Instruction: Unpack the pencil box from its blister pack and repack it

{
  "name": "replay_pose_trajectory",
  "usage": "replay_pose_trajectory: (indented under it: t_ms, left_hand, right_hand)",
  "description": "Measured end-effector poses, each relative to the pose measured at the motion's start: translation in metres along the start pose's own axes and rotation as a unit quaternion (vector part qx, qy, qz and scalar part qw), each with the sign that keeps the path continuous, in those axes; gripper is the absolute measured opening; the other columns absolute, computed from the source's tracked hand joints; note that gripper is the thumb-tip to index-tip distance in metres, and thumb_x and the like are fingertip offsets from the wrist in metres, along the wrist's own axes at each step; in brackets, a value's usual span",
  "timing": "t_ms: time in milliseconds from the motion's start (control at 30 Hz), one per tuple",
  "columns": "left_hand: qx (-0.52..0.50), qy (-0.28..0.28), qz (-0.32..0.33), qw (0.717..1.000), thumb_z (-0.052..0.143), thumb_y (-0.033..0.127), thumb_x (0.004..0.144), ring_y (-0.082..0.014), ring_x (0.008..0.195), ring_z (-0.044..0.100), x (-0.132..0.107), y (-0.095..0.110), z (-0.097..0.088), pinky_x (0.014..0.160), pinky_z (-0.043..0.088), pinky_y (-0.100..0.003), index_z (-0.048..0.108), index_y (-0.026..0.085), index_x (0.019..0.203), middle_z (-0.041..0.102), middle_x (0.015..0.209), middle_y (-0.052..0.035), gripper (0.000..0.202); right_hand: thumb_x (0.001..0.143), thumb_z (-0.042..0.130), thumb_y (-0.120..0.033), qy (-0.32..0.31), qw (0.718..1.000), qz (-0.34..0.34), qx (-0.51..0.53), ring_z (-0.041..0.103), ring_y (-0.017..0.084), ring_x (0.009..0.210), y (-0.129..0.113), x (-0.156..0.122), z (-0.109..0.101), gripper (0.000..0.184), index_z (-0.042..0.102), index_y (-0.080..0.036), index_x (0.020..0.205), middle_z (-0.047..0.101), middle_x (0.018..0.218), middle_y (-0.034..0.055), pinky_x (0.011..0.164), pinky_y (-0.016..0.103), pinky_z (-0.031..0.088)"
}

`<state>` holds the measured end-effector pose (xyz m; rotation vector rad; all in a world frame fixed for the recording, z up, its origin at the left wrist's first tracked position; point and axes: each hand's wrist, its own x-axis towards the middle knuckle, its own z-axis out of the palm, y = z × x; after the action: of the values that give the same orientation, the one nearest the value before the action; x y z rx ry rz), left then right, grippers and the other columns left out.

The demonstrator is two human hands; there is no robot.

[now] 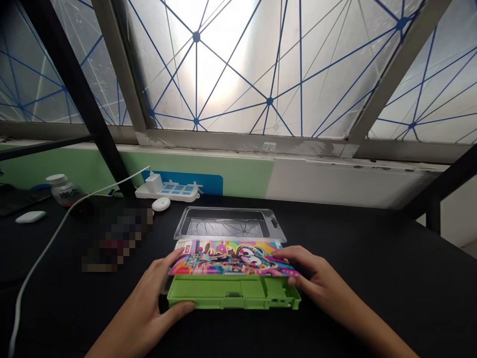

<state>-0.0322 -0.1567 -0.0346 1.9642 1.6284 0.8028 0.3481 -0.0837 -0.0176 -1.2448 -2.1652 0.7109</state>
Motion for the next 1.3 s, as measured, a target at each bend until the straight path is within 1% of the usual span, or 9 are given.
replay_pose_trajectory:
  t_ms: [167, 333, 467, 567, 667, 833, 1000, 1200, 1300]
  left_hand:
    - [0.024, 0.025, 0.011, 0.999, 0.055, 0.053, 0.093, -0.0335, 0.124, 0.053, 0.003, -0.003, 0.002, 0.102, 0.047, -0.051, 0.046, 0.028, 0.143, 0.057, 0.134, -0.0126, 0.057]
    - [0.04, 0.037, 0.021, 0.998, 0.052, 0.053, 0.095, -0.0322, 0.127, 0.051, 0.005, -0.007, 0.004, 0.104, 0.046, -0.05, 0.046, 0.027, 0.144, 0.056, 0.137, -0.0111, 0.056]
    - [0.064, 0.034, 0.021, 0.997, 0.051, 0.05, 0.097, -0.0317, 0.136, 0.042, 0.006, -0.007, 0.005, 0.11, 0.04, -0.051, 0.051, 0.024, 0.138, 0.052, 0.143, -0.0106, 0.049]
    - [0.077, 0.02, 0.02, 0.997, 0.048, 0.051, 0.098, -0.032, 0.136, 0.041, 0.007, -0.005, 0.005, 0.11, 0.038, -0.052, 0.06, 0.024, 0.126, 0.054, 0.142, -0.0095, 0.04]
    - [0.086, 0.029, 0.019, 0.996, 0.048, 0.052, 0.097, -0.033, 0.134, 0.042, 0.009, -0.004, 0.006, 0.109, 0.039, -0.053, 0.062, 0.022, 0.123, 0.056, 0.14, -0.0109, 0.042]
    - [0.088, 0.063, 0.006, 0.994, 0.048, 0.052, 0.097, -0.0325, 0.136, 0.043, 0.012, -0.009, 0.009, 0.111, 0.038, -0.052, 0.05, 0.02, 0.141, 0.053, 0.145, -0.0126, 0.055]
    - [0.076, 0.037, 0.023, 0.996, 0.047, 0.05, 0.098, -0.0326, 0.139, 0.043, 0.01, -0.012, 0.008, 0.114, 0.035, -0.052, 0.039, 0.022, 0.151, 0.049, 0.151, -0.0115, 0.06]
    - [0.066, 0.01, 0.03, 0.997, 0.069, 0.042, 0.085, -0.0359, 0.143, 0.038, 0.008, -0.01, 0.008, 0.116, 0.026, -0.06, 0.02, 0.028, 0.158, 0.046, 0.154, -0.0113, 0.089]
    - [0.061, 0.002, 0.029, 0.998, 0.068, 0.039, 0.086, -0.0343, 0.145, 0.036, 0.009, -0.01, 0.008, 0.117, 0.025, -0.06, 0.017, 0.026, 0.158, 0.043, 0.155, -0.0128, 0.09]
  right_hand:
    - [0.062, 0.076, -0.073, -0.011, 0.994, -0.07, -0.086, 0.048, 0.041, 0.132, 0.014, -0.017, 0.003, 0.094, 0.051, -0.036, 0.144, 0.054, 0.145, 0.0134, 0.105, 0.059, 0.045]
    - [0.076, 0.078, -0.055, 0.039, 0.987, -0.066, -0.139, 0.059, 0.033, 0.117, 0.005, -0.015, 0.013, 0.064, 0.061, -0.035, 0.135, 0.062, 0.128, 0.011, 0.095, 0.048, 0.055]
    - [0.093, 0.057, -0.054, 0.018, 0.995, -0.029, -0.094, 0.067, 0.026, 0.1, -0.01, -0.009, 0.015, 0.037, 0.071, -0.029, 0.116, 0.064, 0.115, 0.0087, 0.082, 0.036, 0.06]
    - [0.101, 0.039, -0.05, 0.009, 0.994, 0.0, -0.106, 0.068, 0.023, 0.085, -0.019, -0.004, 0.015, 0.045, 0.072, -0.024, 0.085, 0.065, 0.097, 0.0072, 0.07, 0.032, 0.059]
    - [0.101, 0.037, -0.052, 0.031, 0.983, 0.018, -0.177, 0.066, 0.021, 0.076, -0.025, 0.004, 0.016, 0.049, 0.068, -0.023, 0.076, 0.064, 0.09, 0.0065, 0.067, 0.033, 0.057]
    - [0.1, 0.04, -0.054, 0.083, 0.936, -0.022, -0.34, 0.062, 0.023, 0.075, -0.029, 0.013, 0.02, 0.047, 0.066, -0.022, 0.078, 0.063, 0.089, 0.008, 0.068, 0.038, 0.049]
    - [0.103, 0.036, -0.041, 0.127, 0.879, -0.091, -0.451, 0.06, 0.028, 0.083, -0.05, 0.017, 0.034, 0.038, 0.065, -0.019, 0.091, 0.065, 0.098, 0.0135, 0.067, 0.04, 0.043]
    - [0.1, 0.048, -0.035, 0.063, 0.912, -0.156, -0.373, 0.062, 0.027, 0.091, -0.087, 0.04, 0.066, 0.023, 0.062, -0.019, 0.11, 0.067, 0.1, 0.0099, 0.077, 0.04, 0.046]
    - [0.098, 0.052, -0.034, 0.031, 0.921, -0.136, -0.364, 0.06, 0.026, 0.084, -0.094, 0.055, 0.076, 0.018, 0.063, -0.019, 0.098, 0.065, 0.091, 0.0074, 0.075, 0.04, 0.045]
